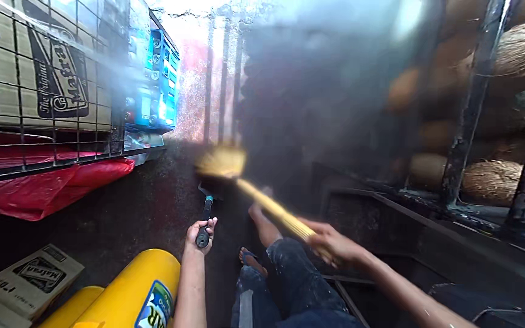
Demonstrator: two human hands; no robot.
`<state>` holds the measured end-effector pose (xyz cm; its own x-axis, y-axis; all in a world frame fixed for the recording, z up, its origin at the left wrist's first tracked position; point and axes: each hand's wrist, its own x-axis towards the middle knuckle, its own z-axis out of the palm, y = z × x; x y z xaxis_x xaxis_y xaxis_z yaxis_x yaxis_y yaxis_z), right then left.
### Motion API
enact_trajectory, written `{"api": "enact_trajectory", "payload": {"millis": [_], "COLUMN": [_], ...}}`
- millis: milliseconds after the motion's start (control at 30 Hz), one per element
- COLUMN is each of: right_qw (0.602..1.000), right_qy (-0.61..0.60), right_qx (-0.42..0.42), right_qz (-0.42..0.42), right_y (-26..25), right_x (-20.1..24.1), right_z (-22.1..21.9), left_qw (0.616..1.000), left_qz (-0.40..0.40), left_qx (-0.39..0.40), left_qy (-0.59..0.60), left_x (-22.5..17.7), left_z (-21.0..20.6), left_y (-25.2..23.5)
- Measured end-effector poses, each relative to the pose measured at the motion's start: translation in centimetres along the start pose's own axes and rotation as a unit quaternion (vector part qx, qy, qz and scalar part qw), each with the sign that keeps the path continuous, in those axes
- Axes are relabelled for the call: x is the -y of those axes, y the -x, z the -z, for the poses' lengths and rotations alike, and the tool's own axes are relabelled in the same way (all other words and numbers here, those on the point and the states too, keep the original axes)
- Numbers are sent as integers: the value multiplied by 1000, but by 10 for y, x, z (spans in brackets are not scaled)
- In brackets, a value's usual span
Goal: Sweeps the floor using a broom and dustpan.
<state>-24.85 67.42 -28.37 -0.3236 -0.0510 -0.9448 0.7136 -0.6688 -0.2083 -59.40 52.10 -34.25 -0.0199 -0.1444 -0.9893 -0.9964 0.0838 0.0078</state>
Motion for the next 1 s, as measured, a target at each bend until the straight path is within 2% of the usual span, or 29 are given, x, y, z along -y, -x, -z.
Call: {"api": "enact_trajectory", "payload": {"millis": [133, 233, 300, 400, 467, 533, 600, 667, 800, 900, 1000], "right_qw": [996, 992, 990, 986, 983, 977, 975, 978, 981, 974, 975], "right_qy": [-67, -70, -53, -66, -126, -182, -204, -196, -94, -49, -42], "right_qx": [-40, -79, -105, -133, -129, -109, -85, -61, -114, -166, -177], "right_qz": [34, 74, 81, 71, 45, 18, 14, 45, 123, 148, 127], "right_y": [99, 133, 117, 47, -2, -33, -34, -11, 58, 71, 31], "right_x": [-37, -39, -26, -4, -5, -27, -61, -101, -156, -154, -118], "right_z": [-2, 18, 27, 17, -12, -55, -93, -114, -123, -119, -125], "left_qw": [1000, 1000, 999, 998, 998, 998, 997, 997, 994, 991, 990], "left_qz": [3, 5, 5, -2, -8, -8, -4, 3, 18, 13, 2], "left_qx": [18, 24, 31, 45, 50, 55, 62, 66, 85, 92, 80], "left_qy": [-12, -13, -21, -33, -37, -40, -47, -47, -61, -98, -120], "left_x": [-1, -4, -5, -3, -3, -4, -5, -8, -22, -30, -31], "left_z": [12, 23, 25, 28, 28, 32, 42, 61, 124, 175, 216], "left_y": [0, 0, -1, -2, -2, -3, -5, -7, -10, -4, -3]}}
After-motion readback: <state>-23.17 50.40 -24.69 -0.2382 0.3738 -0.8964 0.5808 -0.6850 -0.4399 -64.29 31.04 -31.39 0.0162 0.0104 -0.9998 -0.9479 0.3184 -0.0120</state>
